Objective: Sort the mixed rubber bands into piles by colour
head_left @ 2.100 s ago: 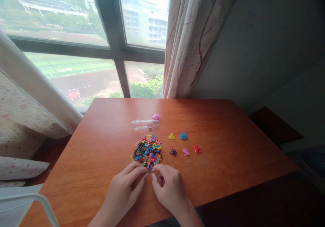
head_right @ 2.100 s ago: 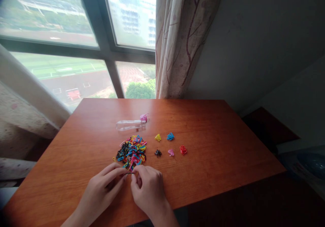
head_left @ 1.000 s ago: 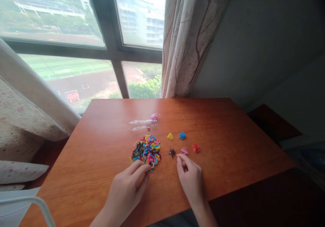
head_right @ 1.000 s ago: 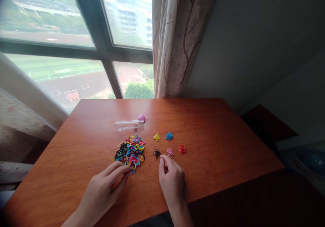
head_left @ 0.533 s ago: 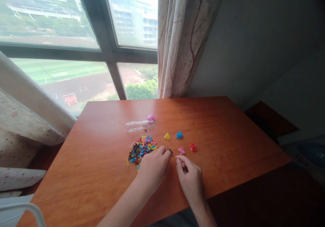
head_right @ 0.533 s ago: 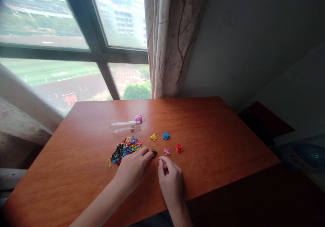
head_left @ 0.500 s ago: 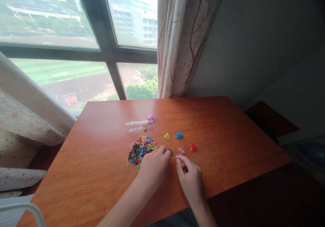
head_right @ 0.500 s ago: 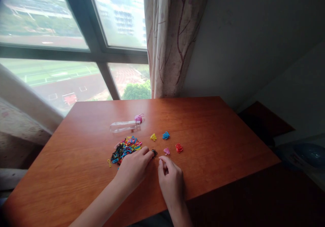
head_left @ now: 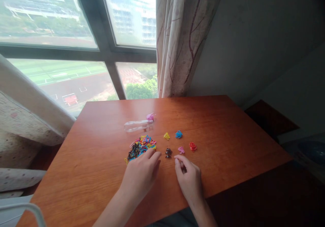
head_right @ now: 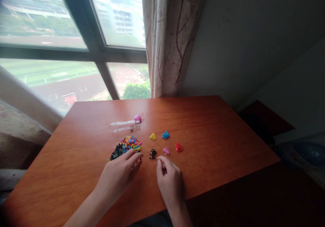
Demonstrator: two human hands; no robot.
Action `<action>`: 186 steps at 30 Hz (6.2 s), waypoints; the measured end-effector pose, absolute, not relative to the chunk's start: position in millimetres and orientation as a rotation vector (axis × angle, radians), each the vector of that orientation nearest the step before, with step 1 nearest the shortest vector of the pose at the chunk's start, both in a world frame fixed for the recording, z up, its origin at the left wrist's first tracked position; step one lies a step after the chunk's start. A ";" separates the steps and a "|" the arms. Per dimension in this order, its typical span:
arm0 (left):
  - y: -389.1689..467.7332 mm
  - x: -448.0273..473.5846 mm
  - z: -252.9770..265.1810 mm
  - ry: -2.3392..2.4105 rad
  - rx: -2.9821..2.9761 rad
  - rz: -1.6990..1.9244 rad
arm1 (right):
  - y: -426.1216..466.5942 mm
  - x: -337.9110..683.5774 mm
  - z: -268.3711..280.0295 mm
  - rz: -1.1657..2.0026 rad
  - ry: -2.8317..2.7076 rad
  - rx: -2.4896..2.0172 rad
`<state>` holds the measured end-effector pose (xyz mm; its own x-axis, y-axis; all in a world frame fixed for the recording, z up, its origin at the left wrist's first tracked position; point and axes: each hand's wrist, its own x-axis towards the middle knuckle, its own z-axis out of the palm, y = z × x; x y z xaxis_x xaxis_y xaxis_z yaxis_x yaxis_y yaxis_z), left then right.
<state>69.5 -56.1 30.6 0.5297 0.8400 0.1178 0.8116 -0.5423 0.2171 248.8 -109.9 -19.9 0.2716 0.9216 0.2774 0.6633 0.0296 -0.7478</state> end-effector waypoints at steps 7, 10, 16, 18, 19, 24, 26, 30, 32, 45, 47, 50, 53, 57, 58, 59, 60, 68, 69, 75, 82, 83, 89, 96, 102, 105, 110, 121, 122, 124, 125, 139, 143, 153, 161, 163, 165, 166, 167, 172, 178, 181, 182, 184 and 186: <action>-75.1 5.9 12.8 1.423 2.454 0.809 | -114.7 230.6 -17.5 0.419 -1.672 -1.614; -84.0 -4.2 1.0 1.423 2.338 0.859 | -117.6 215.5 -14.9 0.434 -1.786 -1.590; -90.8 -1.4 -11.3 1.379 2.268 0.831 | -114.3 193.1 -10.9 0.450 -1.913 -1.588; -89.2 -1.1 -11.4 1.368 2.244 0.849 | -111.9 189.5 -10.8 0.450 -1.913 -1.596; -88.4 -1.3 -11.2 1.363 2.235 0.857 | -111.0 188.0 -11.1 0.448 -1.914 -1.597; -87.8 -2.6 -12.1 1.341 2.225 0.868 | -108.1 182.5 -13.3 0.414 -1.939 -1.577; -88.3 -2.9 -13.2 1.339 2.222 0.865 | -107.1 181.4 -13.8 0.392 -1.950 -1.574; -88.0 -3.2 -14.4 1.339 2.216 0.845 | -105.8 181.8 -14.4 0.366 -1.939 -1.560; -87.2 -3.1 -14.3 1.341 2.216 0.843 | -106.4 182.3 -15.2 0.368 -1.922 -1.555; -84.9 -3.9 -11.0 1.327 2.222 0.877 | -91.9 237.5 -9.2 0.361 -1.632 -1.661; -84.5 -4.3 -11.5 1.323 2.225 0.879 | -78.0 259.6 -5.8 0.267 -1.613 -1.754; -84.1 -4.6 -12.8 1.318 2.227 0.895 | -56.8 284.1 -2.3 0.170 -1.640 -1.903; -84.2 -4.6 -13.8 1.317 2.220 0.897 | -39.5 294.2 -2.0 0.100 -1.660 -2.023; -84.6 -4.5 -13.0 1.323 2.212 0.894 | -25.6 295.3 -3.7 0.066 -1.649 -2.064; -84.7 -4.5 -12.4 1.324 2.211 0.895 | -23.9 295.4 -3.9 0.062 -1.647 -2.067; -84.7 -4.5 -11.8 1.323 2.209 0.896 | -23.1 295.6 -3.9 0.059 -1.644 -2.068; -84.8 -4.5 -11.2 1.322 2.208 0.898 | -23.1 295.9 -3.8 0.057 -1.640 -2.065; -85.4 -4.4 -11.0 1.328 2.203 0.900 | -46.6 284.4 -6.9 0.139 -1.635 -1.887; -85.5 -4.4 -11.1 1.326 2.204 0.901 | -51.1 279.6 -7.9 0.131 -1.651 -1.850; -84.9 -2.8 -7.7 1.353 2.212 0.932 | -80.0 239.5 -13.6 0.224 -1.789 -1.698; -89.4 1.0 -9.9 1.501 2.344 0.876 | -104.3 203.1 -22.2 0.316 -1.847 -1.635; -90.3 1.5 -10.9 1.524 2.376 0.839 | -105.4 201.4 -22.8 0.301 -1.850 -1.628; -91.1 0.9 -15.2 1.545 2.452 0.728 | -104.9 200.9 -22.0 0.264 -1.866 -1.623; -86.7 -1.1 -12.2 1.474 2.343 0.843 | -103.1 197.1 -19.8 0.303 -1.843 -1.680; -85.6 -1.1 -7.5 1.396 2.224 0.853 | -97.8 189.0 -19.6 0.310 -1.811 -1.697; -85.8 -1.4 -7.4 1.386 2.212 0.848 | -96.6 187.5 -19.0 0.326 -1.791 -1.655; -86.1 -1.4 -7.3 1.369 2.197 0.845 | -99.5 187.3 -14.5 0.395 -1.771 -1.562; -87.1 -3.1 -10.1 1.332 2.166 0.907 | -106.5 184.9 -12.2 0.555 -1.747 -1.463; -87.6 -3.0 -10.1 1.342 2.163 0.906 | -106.9 186.1 -12.2 0.551 -1.750 -1.470; -88.1 -2.6 -10.1 1.358 2.159 0.897 | -105.7 190.9 -11.7 0.517 -1.758 -1.489; -88.2 -2.4 -10.2 1.364 2.159 0.892 | -103.6 194.7 -11.0 0.488 -1.763 -1.501; -88.6 -4.9 -18.0 1.381 2.173 0.837 | -15.3 248.7 16.0 0.024 -2.133 -1.983; -88.6 -3.9 -14.9 1.377 2.167 0.833 | -11.1 247.3 12.5 0.026 -2.123 -1.991; -88.4 -3.9 -14.2 1.356 2.201 0.868 | -49.7 249.8 0.0 0.167 -1.833 -1.736; -61.1 26.7 33.9 1.353 2.426 0.815 | -104.3 225.8 -22.3 0.309 -1.783 -1.582; -45.8 41.4 48.3 1.394 2.521 0.591 | -108.9 222.5 -25.5 0.324 -1.806 -1.574; -29.4 56.5 59.0 1.426 2.625 0.277 | -110.0 221.5 -26.9 0.338 -1.818 -1.562; -21.5 63.9 62.2 1.425 2.662 0.139 | -109.7 221.5 -26.9 0.351 -1.816 -1.560; -13.9 71.0 64.1 1.415 2.680 0.080 | -109.1 221.8 -26.5 0.365 -1.806 -1.559; 12.8 99.0 58.8 1.322 2.741 -0.027 | -107.4 223.0 -22.7 0.416 -1.758 -1.538; 23.1 116.3 51.5 1.278 2.754 -0.119 | -107.5 222.9 -19.6 0.433 -1.762 -1.536; 23.5 118.6 51.4 1.270 2.745 -0.129 | -107.4 223.2 -18.4 0.435 -1.762 -1.530; 23.1 118.3 51.5 1.270 2.741 -0.124 | -107.4 223.4 -17.9 0.434 -1.763 -1.531; 21.9 116.0 52.0 1.274 2.732 -0.106 | -107.4 223.6 -16.9 0.438 -1.766 -1.534; 20.3 112.1 52.3 1.279 2.720 -0.080 | -107.4 223.8 -15.9 0.453 -1.765 -1.537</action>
